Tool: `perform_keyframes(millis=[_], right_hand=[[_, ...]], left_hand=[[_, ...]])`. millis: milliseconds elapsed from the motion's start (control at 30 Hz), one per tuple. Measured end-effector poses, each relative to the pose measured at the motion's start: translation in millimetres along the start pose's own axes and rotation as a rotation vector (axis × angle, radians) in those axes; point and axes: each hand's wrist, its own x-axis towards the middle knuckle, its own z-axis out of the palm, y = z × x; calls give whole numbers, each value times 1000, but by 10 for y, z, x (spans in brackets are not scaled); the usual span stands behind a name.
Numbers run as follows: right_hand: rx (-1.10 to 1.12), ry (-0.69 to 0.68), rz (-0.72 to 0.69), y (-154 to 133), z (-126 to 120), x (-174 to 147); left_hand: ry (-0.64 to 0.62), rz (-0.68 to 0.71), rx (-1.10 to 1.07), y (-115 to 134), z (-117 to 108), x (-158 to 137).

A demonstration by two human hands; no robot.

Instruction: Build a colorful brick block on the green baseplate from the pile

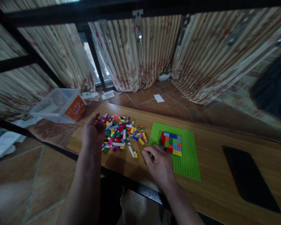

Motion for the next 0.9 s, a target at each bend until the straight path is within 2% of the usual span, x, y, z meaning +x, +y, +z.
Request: perform_keyframes(millis=[100,200,367,600,900], right_hand=[[-9,-49,-26,-53,139,18],[-16,-37,-11,-62,227,65],[-32,-12,25,-49,305,135],[-27,-54,-11,-154,473,218],[1,14,-18,-286,581,371]], left_hand=[[3,-104,-62,62,-11,-5],[10,-130,-103,95,-29,6],[50,-83,-118,190,-120,73],[105,-79,-194,276,-208,106],[126,-24,-194,371,-348,195]])
